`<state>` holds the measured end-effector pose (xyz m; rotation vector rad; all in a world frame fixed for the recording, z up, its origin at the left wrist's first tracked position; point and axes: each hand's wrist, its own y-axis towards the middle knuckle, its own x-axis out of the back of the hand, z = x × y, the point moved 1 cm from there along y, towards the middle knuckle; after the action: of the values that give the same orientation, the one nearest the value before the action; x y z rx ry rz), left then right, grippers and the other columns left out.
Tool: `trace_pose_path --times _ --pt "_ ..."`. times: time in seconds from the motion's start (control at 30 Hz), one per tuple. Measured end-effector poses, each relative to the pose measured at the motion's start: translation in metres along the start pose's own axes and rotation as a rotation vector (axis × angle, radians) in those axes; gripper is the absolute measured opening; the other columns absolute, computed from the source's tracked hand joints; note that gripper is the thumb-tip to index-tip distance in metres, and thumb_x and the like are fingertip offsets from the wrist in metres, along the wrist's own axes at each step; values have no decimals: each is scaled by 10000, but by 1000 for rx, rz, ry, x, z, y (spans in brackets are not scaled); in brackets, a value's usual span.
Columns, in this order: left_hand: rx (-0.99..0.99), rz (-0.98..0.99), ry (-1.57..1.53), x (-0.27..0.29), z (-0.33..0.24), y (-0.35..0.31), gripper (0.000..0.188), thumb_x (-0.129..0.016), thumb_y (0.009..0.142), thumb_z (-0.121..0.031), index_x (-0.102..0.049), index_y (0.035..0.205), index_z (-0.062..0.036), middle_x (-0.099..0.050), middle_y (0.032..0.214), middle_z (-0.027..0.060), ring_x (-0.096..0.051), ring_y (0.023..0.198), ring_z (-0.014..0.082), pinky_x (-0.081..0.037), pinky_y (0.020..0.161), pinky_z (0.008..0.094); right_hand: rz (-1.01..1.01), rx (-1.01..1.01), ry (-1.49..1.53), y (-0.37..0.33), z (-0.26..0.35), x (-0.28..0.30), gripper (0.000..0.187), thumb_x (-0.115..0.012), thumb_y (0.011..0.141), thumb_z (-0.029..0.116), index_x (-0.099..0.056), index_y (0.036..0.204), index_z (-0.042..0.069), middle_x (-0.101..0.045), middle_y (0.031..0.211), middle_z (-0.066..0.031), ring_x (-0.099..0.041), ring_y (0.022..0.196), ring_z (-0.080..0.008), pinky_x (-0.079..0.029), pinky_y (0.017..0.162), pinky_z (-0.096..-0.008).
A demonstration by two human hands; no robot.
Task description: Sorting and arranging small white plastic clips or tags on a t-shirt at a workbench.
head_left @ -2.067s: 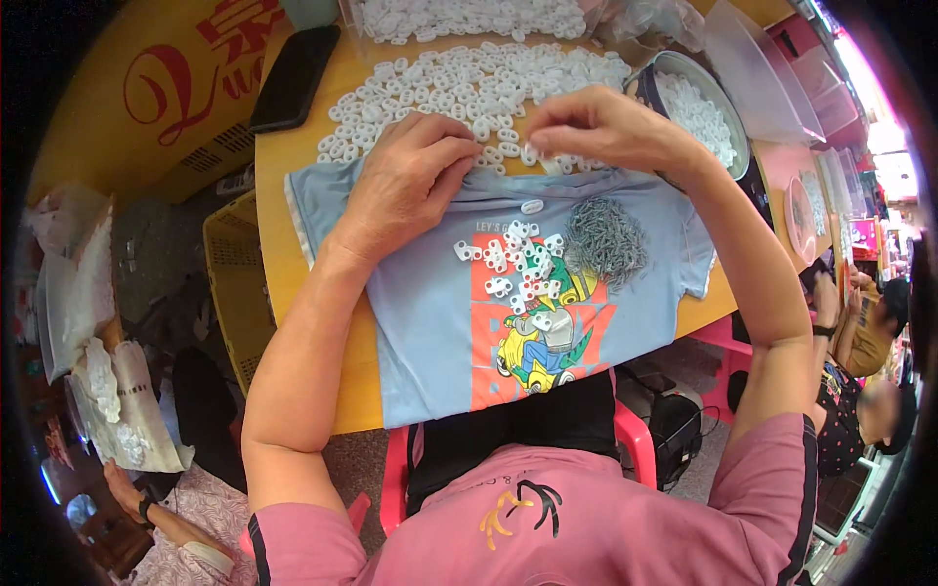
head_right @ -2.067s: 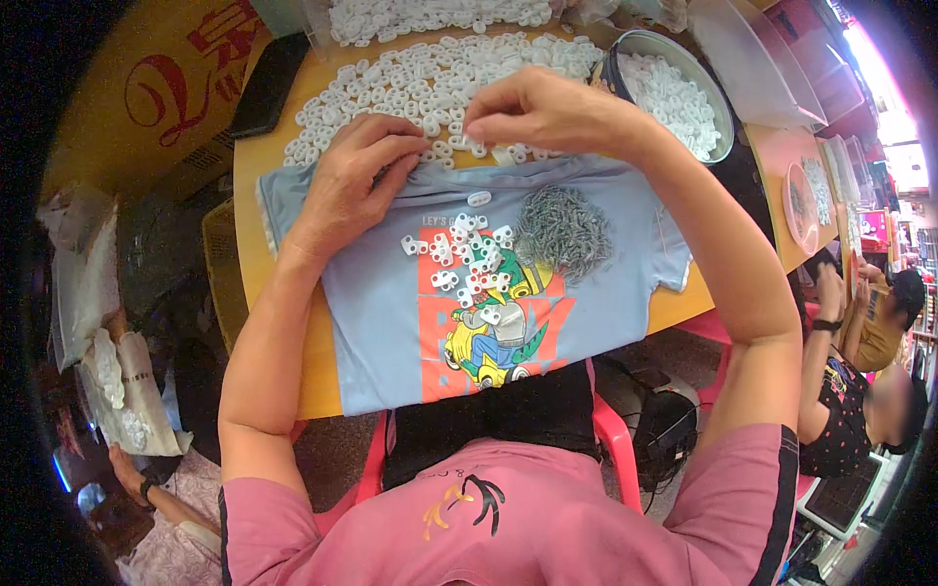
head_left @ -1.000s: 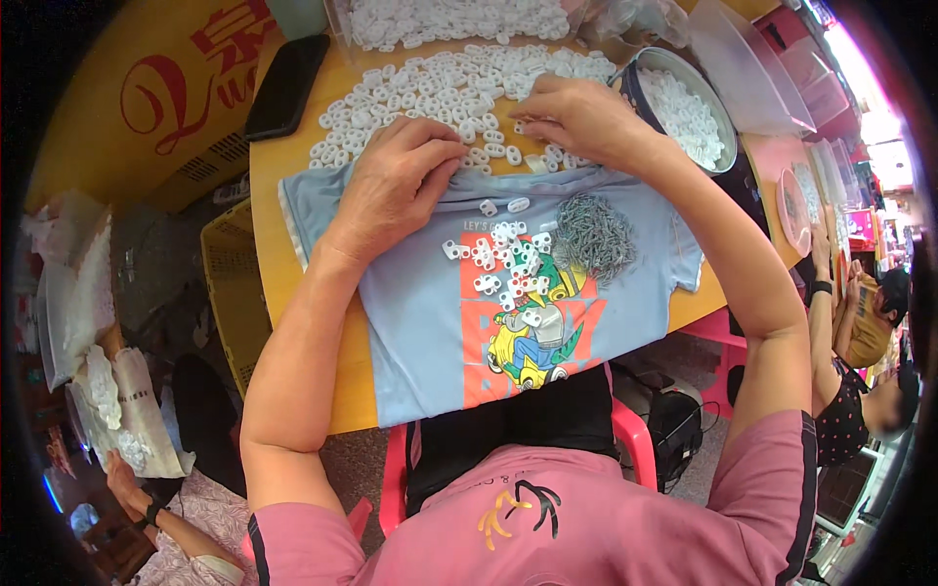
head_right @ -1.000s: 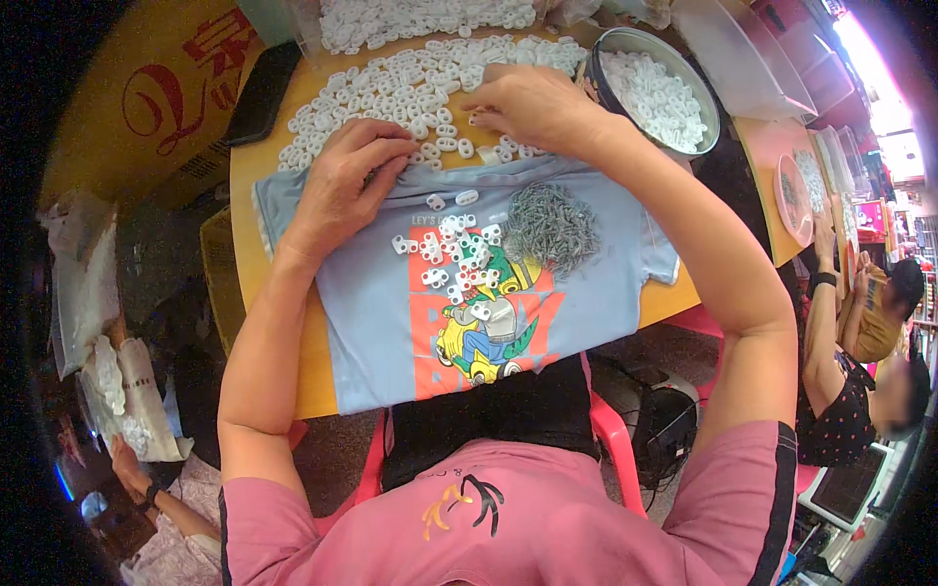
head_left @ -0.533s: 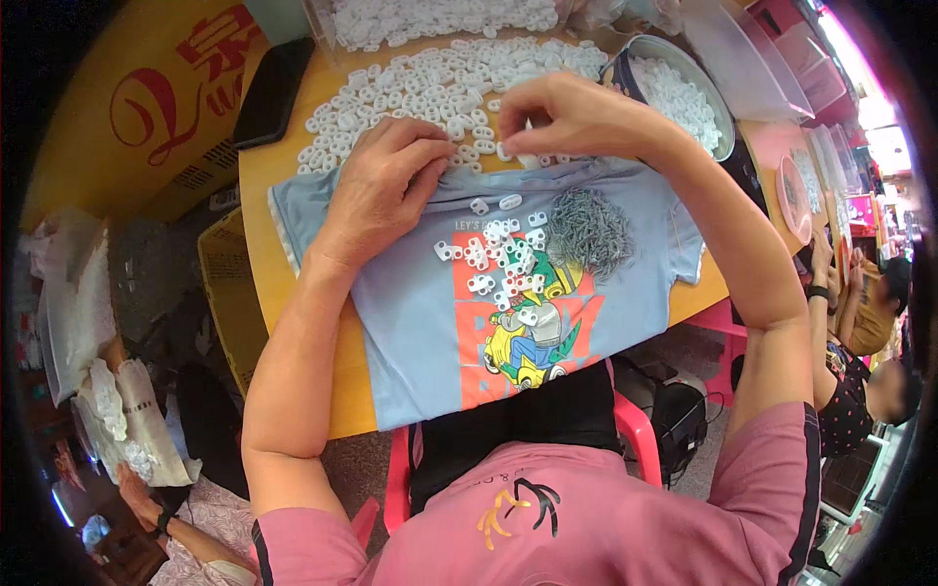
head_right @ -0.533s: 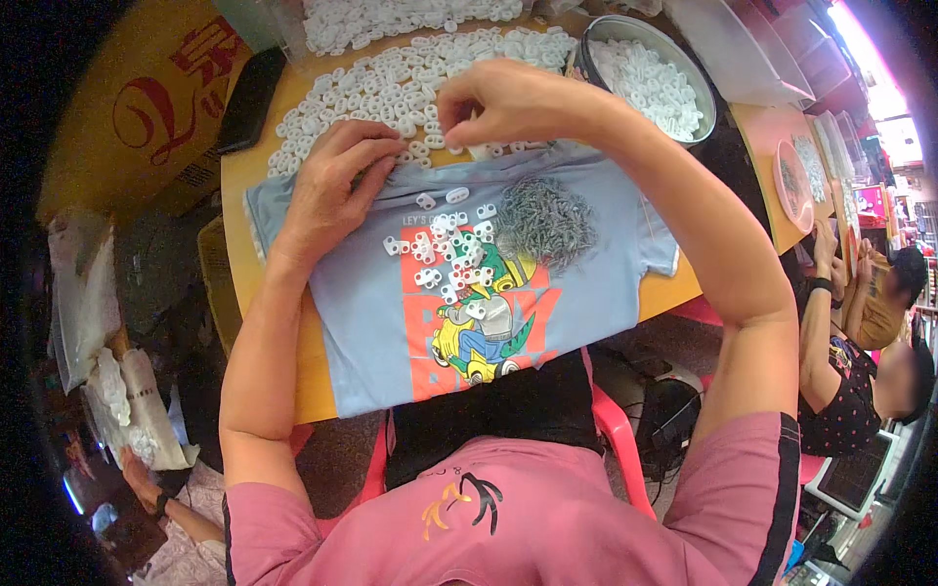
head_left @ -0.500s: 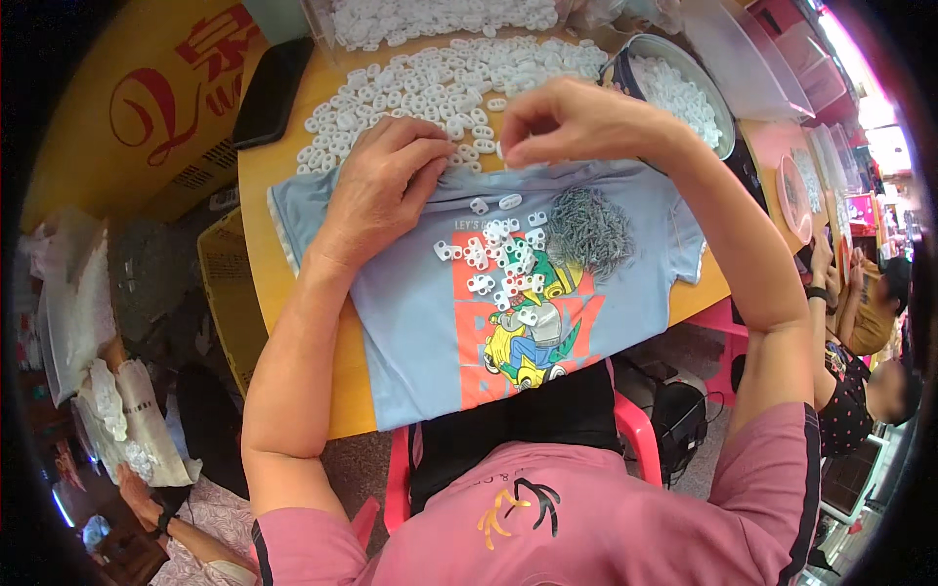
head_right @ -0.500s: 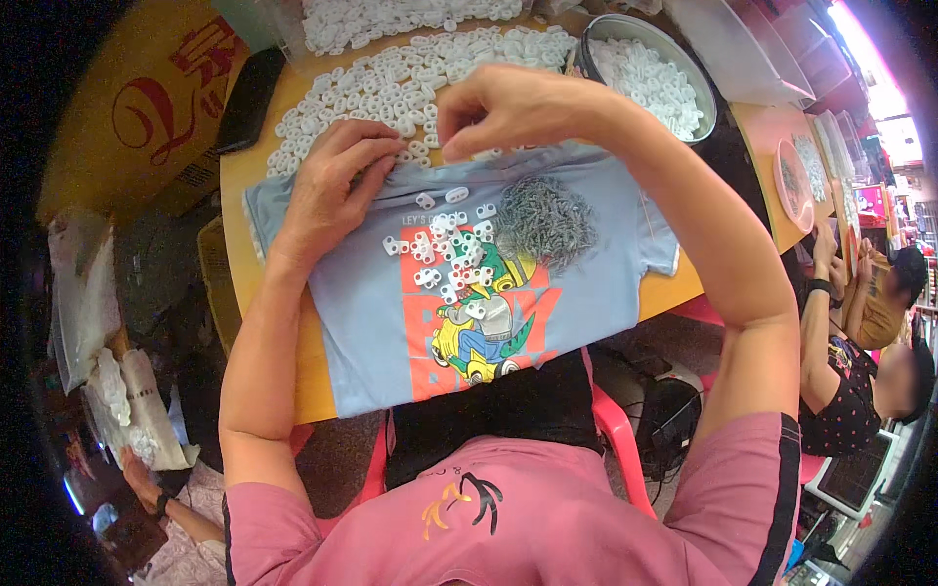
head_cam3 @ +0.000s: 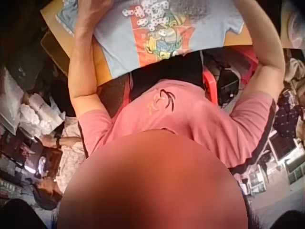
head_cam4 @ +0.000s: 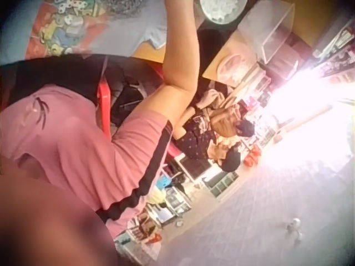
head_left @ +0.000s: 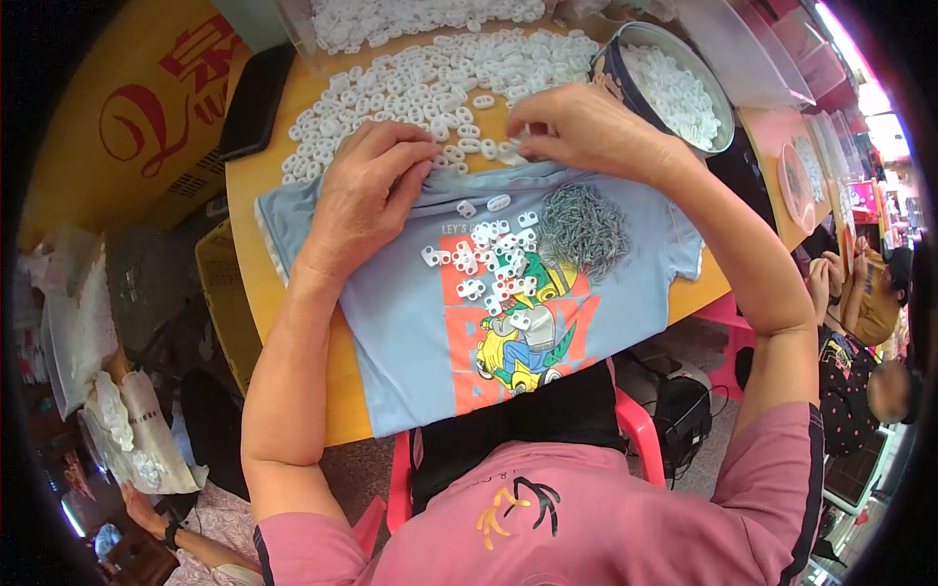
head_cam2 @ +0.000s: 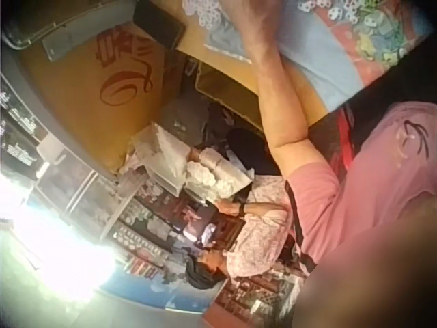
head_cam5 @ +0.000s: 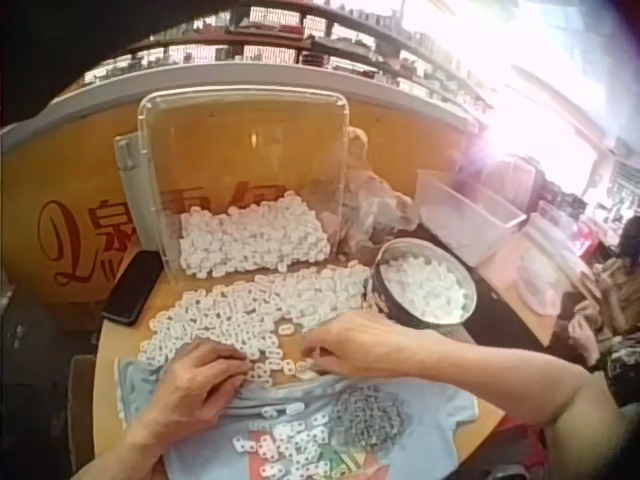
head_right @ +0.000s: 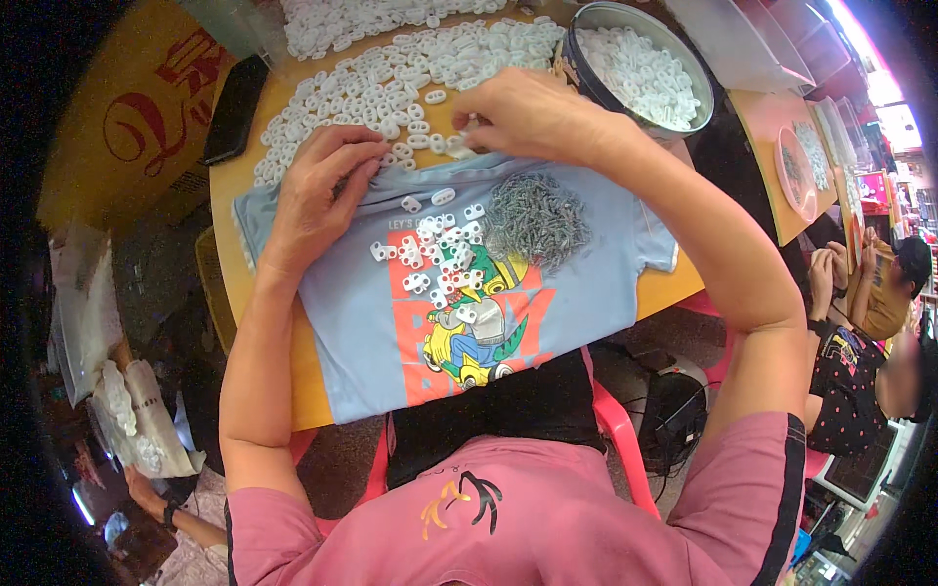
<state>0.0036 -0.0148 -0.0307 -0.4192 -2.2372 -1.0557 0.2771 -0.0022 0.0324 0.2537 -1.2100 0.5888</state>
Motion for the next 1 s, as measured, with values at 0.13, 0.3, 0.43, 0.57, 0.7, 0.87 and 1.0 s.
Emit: trace_pose_path --times 0.13,0.3,0.43,0.57,0.7,0.87,1.0 --pt "5 13 11 1 1 -1 157 -727 898 -31 -745 1053 -28 -716 1100 106 -666 1048 326 -534 912 422 -153 105 77 19 11 -12 262 -699 979 191 -741 1195 48 -760 971 -180 -739 876 -299 -569 804 -402" --pt "12 6 15 2 -1 -1 149 -732 896 -34 -747 1045 -24 -719 1102 108 -668 1046 327 -534 909 422 -246 138 237 25 -10 17 266 -701 980 206 -739 1171 23 -740 900 -152 -722 850 -254 -561 793 -360" --pt "12 4 10 1 0 -1 146 -732 896 -33 -746 1041 -23 -719 1096 108 -668 1040 327 -534 904 421 77 -78 -87 1 -9 47 225 -727 940 227 -734 1045 28 -738 886 -139 -708 849 -275 -539 769 -385" --pt "17 1 -3 1 -1 0 142 -731 899 -31 -746 1039 -23 -720 1085 107 -668 1037 325 -533 899 421 65 -47 -288 -20 -13 37 210 -736 896 268 -720 931 62 -743 874 -148 -722 869 -383 -555 794 -493" --pt "18 -3 -1 2 -2 0 140 -731 899 -31 -746 1039 -24 -720 1080 106 -668 1032 324 -535 893 423 27 -35 -381 -22 -13 25 222 -745 896 256 -688 965 53 -733 864 -166 -704 865 -407 -531 770 -510" --pt "11 -4 -4 1 -1 0 145 -730 896 -26 -746 1040 -25 -719 1081 105 -669 1029 324 -536 890 422 63 -39 -310 -13 -9 15 213 -718 915 237 -709 1046 69 -751 921 -169 -709 893 -419 -543 809 -510" --pt "14 -7 -14 0 0 0 153 -731 890 -18 -746 1041 -29 -718 1086 104 -669 1027 325 -539 887 422 24 11 -210 -2 3 3 246 -732 910 248 -737 1093 84 -755 935 -185 -725 931 -400 -561 838 -500"
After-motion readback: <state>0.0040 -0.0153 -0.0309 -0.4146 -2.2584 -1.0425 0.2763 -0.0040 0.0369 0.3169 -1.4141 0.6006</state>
